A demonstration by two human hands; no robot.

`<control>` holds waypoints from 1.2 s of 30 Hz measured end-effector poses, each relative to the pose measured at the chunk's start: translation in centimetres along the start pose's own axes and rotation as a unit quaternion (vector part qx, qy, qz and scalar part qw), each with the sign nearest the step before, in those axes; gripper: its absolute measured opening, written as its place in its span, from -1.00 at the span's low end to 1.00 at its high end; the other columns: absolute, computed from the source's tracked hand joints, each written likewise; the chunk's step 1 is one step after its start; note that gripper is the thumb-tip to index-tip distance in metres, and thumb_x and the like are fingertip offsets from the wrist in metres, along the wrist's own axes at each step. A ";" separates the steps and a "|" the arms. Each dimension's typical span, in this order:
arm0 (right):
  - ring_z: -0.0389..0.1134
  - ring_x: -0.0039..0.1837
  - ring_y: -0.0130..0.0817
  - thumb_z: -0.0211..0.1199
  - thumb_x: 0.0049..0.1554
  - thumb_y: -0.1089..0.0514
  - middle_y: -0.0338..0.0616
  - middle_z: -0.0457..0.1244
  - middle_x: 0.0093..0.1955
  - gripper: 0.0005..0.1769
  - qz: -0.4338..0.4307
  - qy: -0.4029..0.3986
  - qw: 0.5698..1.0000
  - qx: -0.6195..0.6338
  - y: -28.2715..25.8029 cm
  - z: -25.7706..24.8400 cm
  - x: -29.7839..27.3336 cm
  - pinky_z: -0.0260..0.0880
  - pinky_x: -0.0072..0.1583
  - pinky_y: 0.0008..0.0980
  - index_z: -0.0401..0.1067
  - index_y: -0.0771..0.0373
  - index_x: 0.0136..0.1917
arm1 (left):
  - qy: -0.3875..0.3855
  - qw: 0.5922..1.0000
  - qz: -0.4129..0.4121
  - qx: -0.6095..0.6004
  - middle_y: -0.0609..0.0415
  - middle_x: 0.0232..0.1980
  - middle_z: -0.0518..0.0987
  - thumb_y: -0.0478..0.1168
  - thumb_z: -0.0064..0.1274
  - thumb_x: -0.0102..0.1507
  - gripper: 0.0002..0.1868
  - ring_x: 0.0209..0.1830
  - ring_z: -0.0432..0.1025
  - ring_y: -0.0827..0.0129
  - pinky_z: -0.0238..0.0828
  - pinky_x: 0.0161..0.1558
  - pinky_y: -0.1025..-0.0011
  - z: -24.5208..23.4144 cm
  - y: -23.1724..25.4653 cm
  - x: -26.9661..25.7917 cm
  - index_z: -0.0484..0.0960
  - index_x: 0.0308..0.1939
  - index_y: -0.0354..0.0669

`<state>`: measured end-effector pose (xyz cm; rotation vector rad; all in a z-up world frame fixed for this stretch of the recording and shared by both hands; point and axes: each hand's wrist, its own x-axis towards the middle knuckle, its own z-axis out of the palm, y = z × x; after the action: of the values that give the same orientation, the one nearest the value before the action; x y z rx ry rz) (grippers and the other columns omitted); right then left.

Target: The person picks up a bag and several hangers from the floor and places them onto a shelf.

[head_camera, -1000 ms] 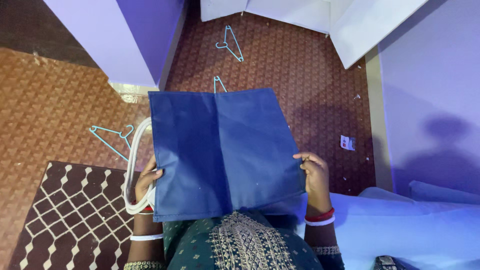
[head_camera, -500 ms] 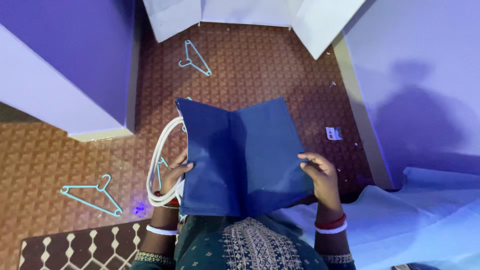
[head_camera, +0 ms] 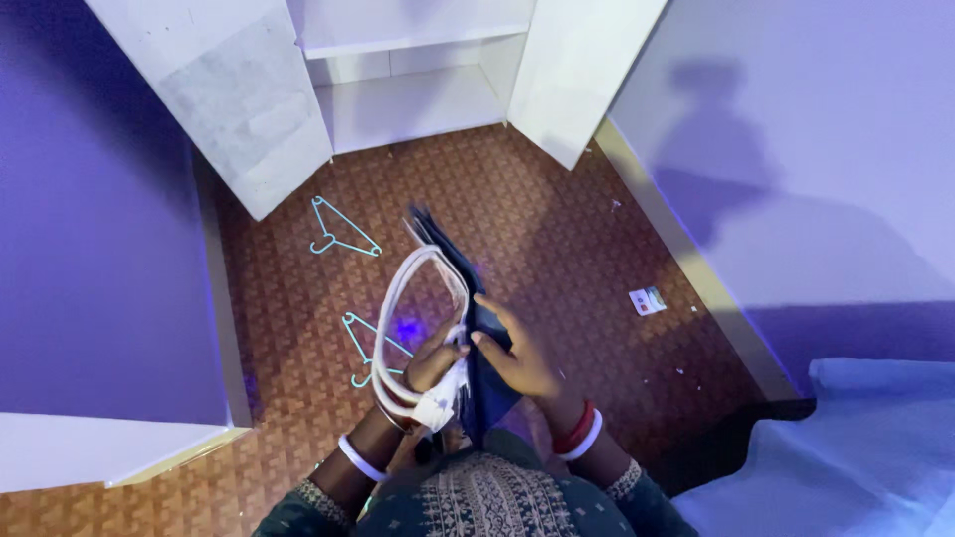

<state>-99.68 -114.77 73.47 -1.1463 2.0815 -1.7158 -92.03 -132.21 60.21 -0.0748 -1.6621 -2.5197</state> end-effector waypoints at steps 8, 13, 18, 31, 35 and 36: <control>0.36 0.34 -0.35 0.31 0.19 0.11 -0.06 0.37 0.31 -0.47 0.064 -0.060 0.994 -0.063 -1.4 -4.9 6.6 0.32 0.35 -0.33 0.37 0.27 0.40 | -0.061 0.987 -0.022 -0.149 0.07 -0.05 0.47 -0.12 -0.05 0.56 -0.69 -0.07 0.35 0.41 0.31 -0.02 0.42 1.7 -2.1 4.6 0.45 0.14 -0.38; 0.40 0.17 -0.44 0.26 0.16 0.23 -0.11 0.42 0.17 -0.56 0.121 -0.128 0.984 -0.010 4.7 -6.7 8.5 0.41 0.22 -0.40 0.50 0.28 0.31 | -0.148 0.979 0.028 0.135 0.07 -0.01 0.59 -0.27 -0.07 0.51 -0.78 0.06 0.45 0.43 0.42 0.16 0.44 5.0 2.6 4.9 0.59 0.13 -0.34; 0.43 0.02 -0.42 0.09 0.10 0.37 -0.02 0.44 0.08 -0.46 0.170 -0.105 0.972 0.126 10.5 -8.2 9.9 0.44 0.09 -0.42 0.49 0.32 0.35 | -0.139 0.982 -0.047 0.120 0.07 0.00 0.60 -0.23 -0.01 0.44 -0.68 0.02 0.48 0.41 0.45 0.11 0.43 3.2 3.9 8.8 0.61 0.23 -0.30; 0.38 0.19 -0.17 0.20 0.02 0.33 0.12 0.28 0.15 -0.52 -0.076 -0.023 0.982 -0.172 19.3 -19.5 26.7 0.43 0.17 -0.23 0.46 0.36 0.24 | -0.029 0.999 -0.009 -0.033 -0.03 0.18 0.51 -0.21 -0.04 0.44 -0.29 0.23 0.44 0.33 0.40 0.30 0.38 2.6 2.8 33.8 0.04 0.62 -0.21; 0.46 0.19 -0.26 0.26 0.17 0.08 0.04 0.37 0.23 -0.55 0.092 -0.087 0.990 0.055 18.2 -23.9 32.5 0.48 0.20 -0.29 0.42 0.31 0.28 | 0.013 0.999 -0.027 0.040 0.05 0.17 0.49 -0.30 0.13 0.30 -0.16 0.13 0.44 0.41 0.47 0.15 0.38 4.7 4.0 42.3 0.04 0.58 -0.19; 0.49 0.13 -0.25 0.28 0.15 0.05 0.04 0.38 0.20 -0.57 0.115 -0.095 0.989 0.018 18.0 -25.3 33.9 0.50 0.15 -0.29 0.47 0.31 0.22 | 0.018 0.997 -0.040 0.056 0.06 0.15 0.50 -0.31 0.17 0.26 -0.14 0.07 0.44 0.42 0.49 0.09 0.38 5.1 4.4 43.8 0.05 0.57 -0.18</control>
<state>-145.42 -118.45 75.11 -0.9749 1.9718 -1.4721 -135.00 -132.43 70.95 0.0485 -1.8245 -2.4619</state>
